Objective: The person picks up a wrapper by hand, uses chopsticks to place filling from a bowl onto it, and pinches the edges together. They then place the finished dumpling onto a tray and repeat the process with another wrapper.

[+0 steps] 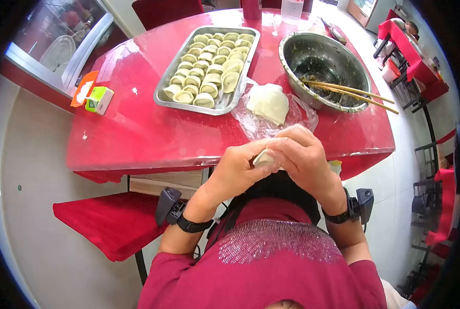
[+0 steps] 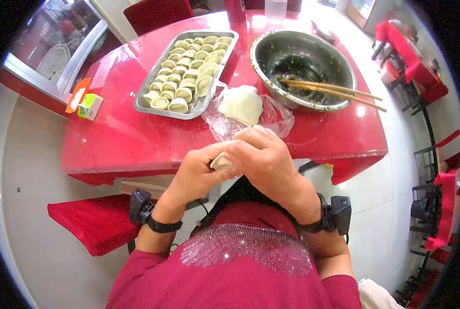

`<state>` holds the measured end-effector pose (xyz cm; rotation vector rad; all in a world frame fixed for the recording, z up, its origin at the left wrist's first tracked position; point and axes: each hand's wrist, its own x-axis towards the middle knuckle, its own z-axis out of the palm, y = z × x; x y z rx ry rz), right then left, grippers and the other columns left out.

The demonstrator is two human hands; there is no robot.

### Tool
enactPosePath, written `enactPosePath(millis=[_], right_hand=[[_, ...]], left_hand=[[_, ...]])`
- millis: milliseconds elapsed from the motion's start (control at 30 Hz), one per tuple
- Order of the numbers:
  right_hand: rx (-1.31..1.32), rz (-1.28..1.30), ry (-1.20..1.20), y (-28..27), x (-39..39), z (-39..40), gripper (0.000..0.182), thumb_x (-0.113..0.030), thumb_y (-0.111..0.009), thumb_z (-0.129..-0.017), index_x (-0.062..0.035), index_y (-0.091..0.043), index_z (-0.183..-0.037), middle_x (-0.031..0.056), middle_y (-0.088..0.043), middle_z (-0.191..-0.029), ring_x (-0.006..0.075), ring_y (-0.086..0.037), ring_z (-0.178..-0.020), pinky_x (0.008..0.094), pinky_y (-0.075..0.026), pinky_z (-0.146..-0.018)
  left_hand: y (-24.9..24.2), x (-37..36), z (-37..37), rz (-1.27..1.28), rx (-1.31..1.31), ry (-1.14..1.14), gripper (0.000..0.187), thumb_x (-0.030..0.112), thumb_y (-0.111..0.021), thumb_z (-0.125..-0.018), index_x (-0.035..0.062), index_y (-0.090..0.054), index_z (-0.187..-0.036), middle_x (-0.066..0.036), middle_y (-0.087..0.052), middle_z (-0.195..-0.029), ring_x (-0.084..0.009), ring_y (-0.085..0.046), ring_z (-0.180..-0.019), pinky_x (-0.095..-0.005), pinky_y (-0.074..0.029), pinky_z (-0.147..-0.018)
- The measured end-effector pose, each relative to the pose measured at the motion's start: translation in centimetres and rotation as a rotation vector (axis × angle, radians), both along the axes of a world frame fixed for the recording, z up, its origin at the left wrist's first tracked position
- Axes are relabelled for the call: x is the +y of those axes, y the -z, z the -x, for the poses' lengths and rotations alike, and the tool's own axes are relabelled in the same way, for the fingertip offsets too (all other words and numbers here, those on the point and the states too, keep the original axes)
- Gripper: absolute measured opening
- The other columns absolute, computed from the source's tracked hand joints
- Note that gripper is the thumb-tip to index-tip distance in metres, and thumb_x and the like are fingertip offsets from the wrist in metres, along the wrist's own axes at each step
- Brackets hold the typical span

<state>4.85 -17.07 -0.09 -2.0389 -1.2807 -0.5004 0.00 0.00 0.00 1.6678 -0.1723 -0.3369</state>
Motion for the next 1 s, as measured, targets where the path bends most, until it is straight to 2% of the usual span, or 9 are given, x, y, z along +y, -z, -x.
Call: enactPosePath(millis=[167,233,300,367,500,700,867,967,1000], right_hand=[[0.326,-0.27,0.125,-2.2,-0.3,1.6,0.04,-0.005,-0.064,-0.071,-0.0016,-0.05,-0.108,0.0107,-0.055,-0.086,0.0209,-0.055,-0.076,0.0306,-0.046,-0.068],[0.277,-0.317,0.132,-1.8,-1.7,1.3,0.037,-0.002,-0.062,-0.073,0.0,-0.049,-0.108,0.0089,-0.056,-0.084,0.0173,-0.055,-0.074,0.0271,-0.046,-0.067],[0.485,-0.484,0.158,-0.6,-2.9,1.5,0.033,-0.002,-0.06,-0.076,0.0002,-0.049,-0.108,0.0087,-0.056,-0.086,0.0133,-0.055,-0.071,0.0246,-0.045,-0.065],[0.515,-0.549,0.158,-0.3,-3.7,1.8,0.027,-0.001,-0.057,-0.079,0.0003,-0.051,-0.105,0.008,-0.057,-0.085,0.0114,-0.056,-0.068,0.023,-0.045,-0.063],[0.564,-0.511,0.279,0.1,-5.3,2.5,0.017,0.0,-0.056,-0.079,0.0011,-0.055,-0.095,0.0088,-0.058,-0.078,0.0128,-0.057,-0.067,0.0227,-0.045,-0.061],[0.561,-0.479,0.311,0.4,-6.4,2.3,0.011,0.0,-0.056,-0.079,0.0006,-0.057,-0.09,0.0092,-0.058,-0.076,0.0134,-0.058,-0.068,0.0228,-0.045,-0.059],[0.587,-0.457,0.349,0.5,-6.8,2.3,0.009,-0.001,-0.056,-0.079,0.0001,-0.058,-0.088,0.0099,-0.059,-0.077,0.015,-0.058,-0.068,0.0239,-0.046,-0.06],[0.48,-0.462,0.343,1.4,-6.6,1.8,0.008,-0.005,-0.057,-0.078,-0.0003,-0.058,-0.084,0.0129,-0.06,-0.079,0.0237,-0.06,-0.072,0.0317,-0.048,-0.064],[0.363,-0.432,0.354,1.9,-6.6,1.4,0.008,-0.002,-0.057,-0.078,-0.0014,-0.06,-0.086,0.0105,-0.061,-0.079,0.0187,-0.06,-0.07,0.0285,-0.048,-0.063]], left_hand=[[0.0,2.3,-2.5,-0.279,-0.534,-0.263,0.031,0.016,-0.066,-0.075,0.0009,-0.055,-0.099,-0.008,-0.057,-0.091,-0.012,-0.055,-0.074,-0.0237,-0.045,-0.064],[-0.4,3.4,-4.7,-0.067,-0.354,-0.44,0.03,0.018,-0.065,-0.076,-0.0009,-0.054,-0.096,-0.008,-0.058,-0.087,-0.0136,-0.056,-0.072,-0.0264,-0.045,-0.063],[-0.5,4.9,-7.4,-0.368,-0.522,-0.511,0.028,0.017,-0.063,-0.076,-0.0004,-0.056,-0.096,-0.012,-0.062,-0.079,-0.019,-0.059,-0.071,-0.0291,-0.046,-0.063],[0.6,5.9,-9.6,-0.493,-0.538,-0.531,0.027,0.017,-0.064,-0.073,0.0008,-0.058,-0.094,-0.015,-0.062,-0.081,-0.027,-0.06,-0.072,-0.0332,-0.046,-0.064],[1.4,6.4,-11.5,-0.735,-0.526,-0.417,0.029,0.017,-0.066,-0.072,0.0006,-0.059,-0.094,-0.011,-0.06,-0.084,-0.0216,-0.057,-0.078,-0.0288,-0.044,-0.07],[2.6,7.1,-12.6,-1.149,-0.69,-0.396,0.028,0.025,-0.067,-0.068,0.0101,-0.063,-0.091,-0.01,-0.053,-0.095,-0.0293,-0.048,-0.091,-0.0396,-0.039,-0.077],[2.5,6.9,-13.3,-1.199,-0.753,-0.325,0.028,0.026,-0.066,-0.068,0.0083,-0.063,-0.089,-0.012,-0.058,-0.081,-0.0295,-0.055,-0.082,-0.0408,-0.04,-0.074],[2.4,7.4,-13.4,-1.109,-0.726,-0.331,0.03,0.027,-0.064,-0.07,0.0075,-0.062,-0.093,-0.013,-0.06,-0.088,-0.0294,-0.055,-0.086,-0.0392,-0.041,-0.077],[1.9,7.2,-12.9,-1.132,-0.892,-0.362,0.03,0.025,-0.063,-0.072,0.0065,-0.061,-0.096,-0.014,-0.06,-0.092,-0.0293,-0.055,-0.088,-0.0391,-0.04,-0.079]])
